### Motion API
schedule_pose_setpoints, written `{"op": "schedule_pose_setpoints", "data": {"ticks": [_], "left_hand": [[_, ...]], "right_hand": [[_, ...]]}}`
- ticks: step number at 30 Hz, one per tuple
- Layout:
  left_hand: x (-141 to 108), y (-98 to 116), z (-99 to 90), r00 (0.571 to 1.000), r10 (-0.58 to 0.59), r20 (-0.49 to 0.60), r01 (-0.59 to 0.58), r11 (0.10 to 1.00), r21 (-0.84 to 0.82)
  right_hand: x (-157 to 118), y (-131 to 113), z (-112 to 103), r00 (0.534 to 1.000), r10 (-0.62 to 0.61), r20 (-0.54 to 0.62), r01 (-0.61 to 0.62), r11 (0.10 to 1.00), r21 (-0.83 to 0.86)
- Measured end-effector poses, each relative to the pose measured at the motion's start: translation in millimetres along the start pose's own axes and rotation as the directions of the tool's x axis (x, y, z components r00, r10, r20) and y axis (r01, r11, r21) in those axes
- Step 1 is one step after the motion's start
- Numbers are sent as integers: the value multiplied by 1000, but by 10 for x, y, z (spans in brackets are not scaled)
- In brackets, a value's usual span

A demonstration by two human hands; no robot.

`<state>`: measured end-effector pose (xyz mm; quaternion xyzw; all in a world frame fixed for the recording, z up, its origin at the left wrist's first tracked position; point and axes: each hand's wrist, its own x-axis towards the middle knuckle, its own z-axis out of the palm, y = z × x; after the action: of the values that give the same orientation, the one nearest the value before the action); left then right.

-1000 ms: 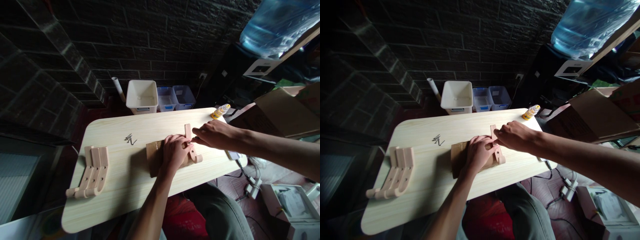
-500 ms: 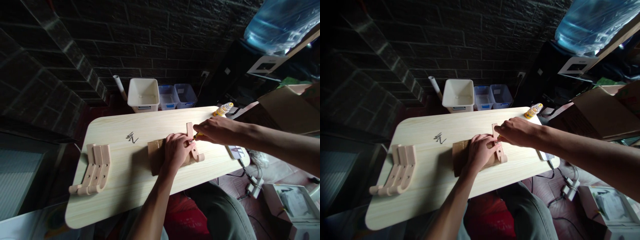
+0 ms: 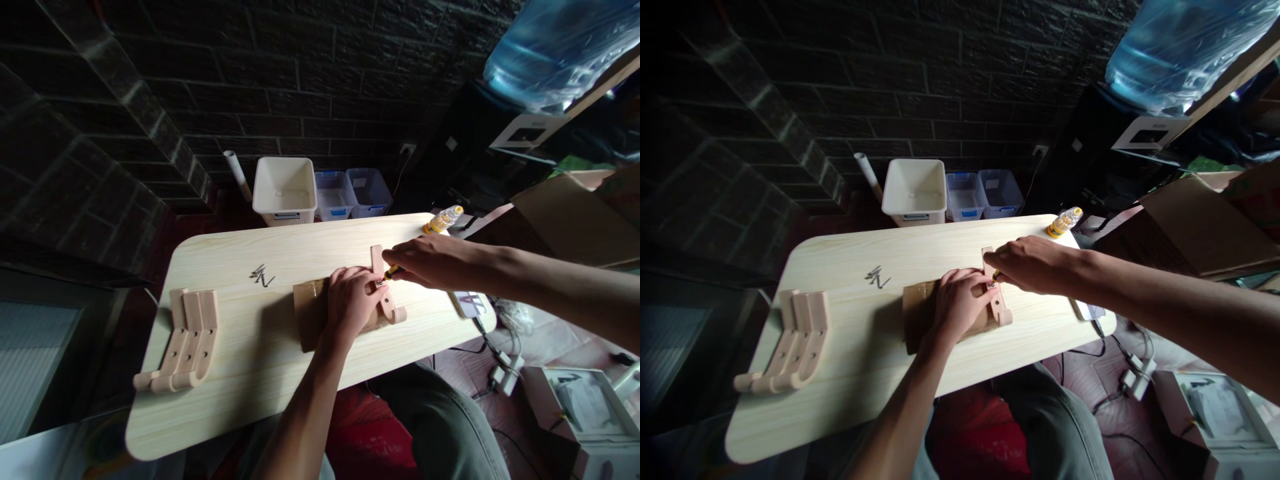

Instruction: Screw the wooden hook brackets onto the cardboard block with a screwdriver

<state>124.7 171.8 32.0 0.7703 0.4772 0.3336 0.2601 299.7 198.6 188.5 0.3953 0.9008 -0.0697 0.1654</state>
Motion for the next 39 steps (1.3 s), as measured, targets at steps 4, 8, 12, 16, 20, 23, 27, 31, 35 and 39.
{"op": "schedule_pose_setpoints", "data": {"ticks": [4,8,12,16,20,23,27,31,35,39], "left_hand": [[4,14,-9,1000,-3,-6,3,1000,4],[5,15,-17,1000,-7,-2,7,1000,6],[3,1,-16,1000,-6,8,6,1000,-7],[0,-6,-12,1000,1,-1,-1,1000,-8],[-1,2,-11,1000,3,-4,-3,1000,-15],[2,9,-10,1000,-6,-8,6,1000,-5],[3,7,-8,1000,-9,-12,9,1000,-2],[-6,6,-10,1000,9,-22,-9,1000,-7],[-9,12,-18,999,-12,-31,12,1000,6],[7,17,-20,999,-27,-23,26,1000,-11]], "right_hand": [[46,-32,-51,996,80,50,-74,991,-111],[48,-81,-72,992,112,57,-103,984,-147],[21,-83,-73,998,56,40,-54,997,-47],[38,-51,-85,997,18,77,-17,1000,-13],[80,-39,-101,993,73,90,-66,995,-74],[97,-72,-106,991,99,95,-85,985,-149],[98,-134,-104,988,130,84,-111,973,-204],[55,-163,-85,992,129,19,-125,985,-121],[-21,-187,13,986,113,-126,-96,987,128],[-26,-251,233,936,181,-301,-108,964,245]]}}
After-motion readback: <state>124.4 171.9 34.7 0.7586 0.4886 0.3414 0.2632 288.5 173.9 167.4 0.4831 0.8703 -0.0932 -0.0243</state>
